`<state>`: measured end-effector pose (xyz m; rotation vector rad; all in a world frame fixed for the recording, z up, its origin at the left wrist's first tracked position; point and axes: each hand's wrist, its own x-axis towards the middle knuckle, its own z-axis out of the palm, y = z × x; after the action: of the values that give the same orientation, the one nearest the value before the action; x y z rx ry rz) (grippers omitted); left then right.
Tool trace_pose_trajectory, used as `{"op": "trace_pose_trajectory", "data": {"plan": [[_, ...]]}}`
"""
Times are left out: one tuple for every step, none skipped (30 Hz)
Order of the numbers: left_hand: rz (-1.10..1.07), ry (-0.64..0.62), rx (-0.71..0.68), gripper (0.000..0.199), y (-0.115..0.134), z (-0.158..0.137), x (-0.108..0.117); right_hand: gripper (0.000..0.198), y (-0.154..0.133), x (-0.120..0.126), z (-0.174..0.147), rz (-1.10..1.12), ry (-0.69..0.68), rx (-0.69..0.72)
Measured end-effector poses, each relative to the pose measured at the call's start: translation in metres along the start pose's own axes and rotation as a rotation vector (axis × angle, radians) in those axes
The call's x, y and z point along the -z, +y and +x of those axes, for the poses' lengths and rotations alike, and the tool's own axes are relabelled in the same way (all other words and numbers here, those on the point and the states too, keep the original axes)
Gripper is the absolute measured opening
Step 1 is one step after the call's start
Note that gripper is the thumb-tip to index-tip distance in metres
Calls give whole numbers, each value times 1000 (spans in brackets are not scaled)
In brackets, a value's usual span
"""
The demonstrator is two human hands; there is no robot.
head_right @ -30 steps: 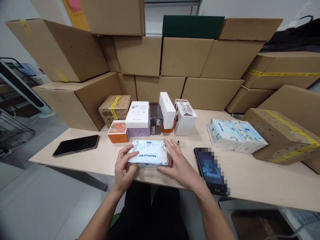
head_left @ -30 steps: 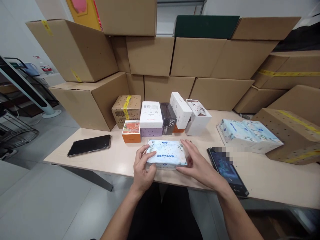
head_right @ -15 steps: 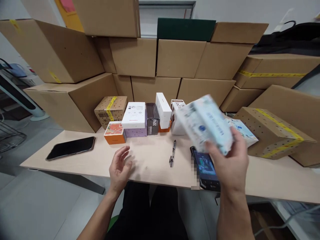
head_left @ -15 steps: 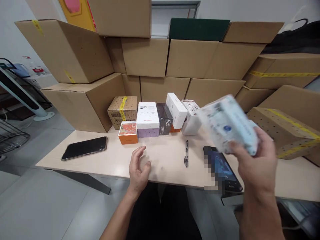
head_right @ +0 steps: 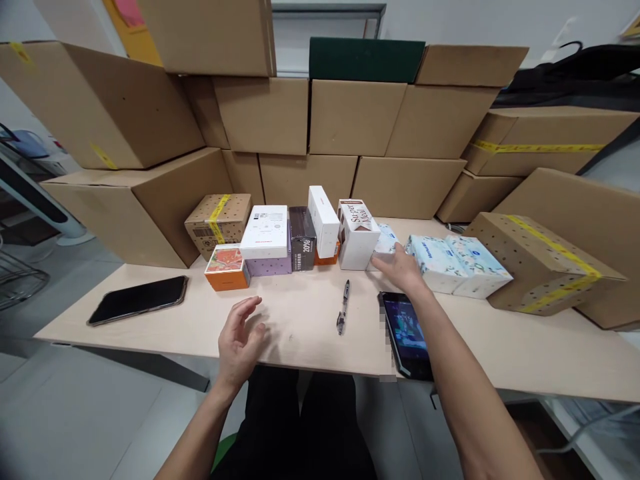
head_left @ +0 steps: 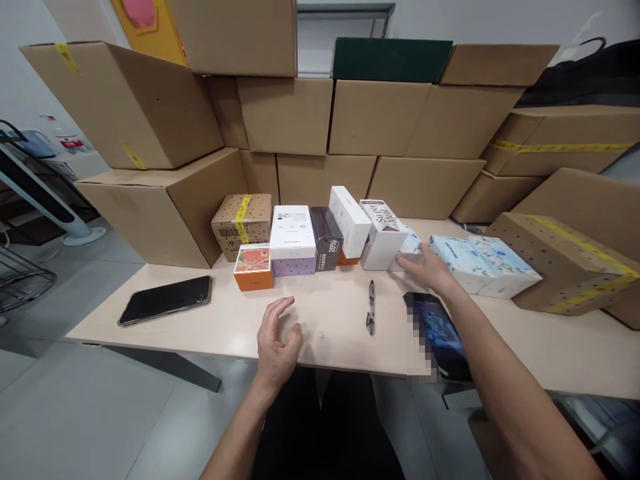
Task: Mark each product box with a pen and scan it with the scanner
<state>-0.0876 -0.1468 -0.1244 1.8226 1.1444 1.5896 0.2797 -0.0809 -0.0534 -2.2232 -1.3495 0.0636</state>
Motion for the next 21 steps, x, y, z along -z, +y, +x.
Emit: {"op": "trace_pose_trajectory", "data": {"plan": [[1,-3,-3,43,1,0,0,73,4,6,-3,-14,-10,1],[5,-7,-11,42,1,0,0,69,9,14,-7,-42,7,-7],[14,-13,-24,41,2,1,0,67,14,23,-11,-80,42,-24],[27,-17,-41,40,4,1,0,68,20,31,-16,-122,89,-47],[43,-22,-60,40,5,1,0,71,25,37,-19,-168,133,-73],[61,-26,-80,39,6,2,0,75,31,41,-23,-212,169,-100],[76,-27,-98,39,7,2,0,77,36,42,-25,-246,185,-124],[89,-27,-112,38,7,3,0,78,41,41,-27,-265,189,-135],[99,-27,-120,38,8,3,0,76,45,38,-29,-283,201,-128],[105,-27,-125,37,8,4,0,72,48,32,-31,-297,221,-104],[110,-27,-126,37,8,4,0,68,51,26,-33,-303,243,-69],[112,-29,-124,36,8,4,0,64,53,21,-34,-304,267,-30],[111,-31,-121,35,8,4,0,61,54,16,-36,-305,284,7],[109,-32,-119,35,8,4,0,59,55,13,-38,-308,293,22],[107,-33,-120,34,8,4,0,58,55,12,-40,-304,288,11],[106,-35,-122,33,8,4,0,58,55,13,-41,-281,270,-11],[105,-37,-126,32,8,4,-1,59,55,14,-41,-242,248,-36],[105,-37,-132,32,8,4,-1,61,56,17,-41,-195,227,-60],[104,-38,-140,32,8,4,-1,63,57,21,-40,-145,208,-78],[102,-40,-147,31,8,4,-2,65,59,24,-38,-98,196,-85],[98,-41,-154,31,8,4,-2,66,61,27,-35,-63,195,-86]]}}
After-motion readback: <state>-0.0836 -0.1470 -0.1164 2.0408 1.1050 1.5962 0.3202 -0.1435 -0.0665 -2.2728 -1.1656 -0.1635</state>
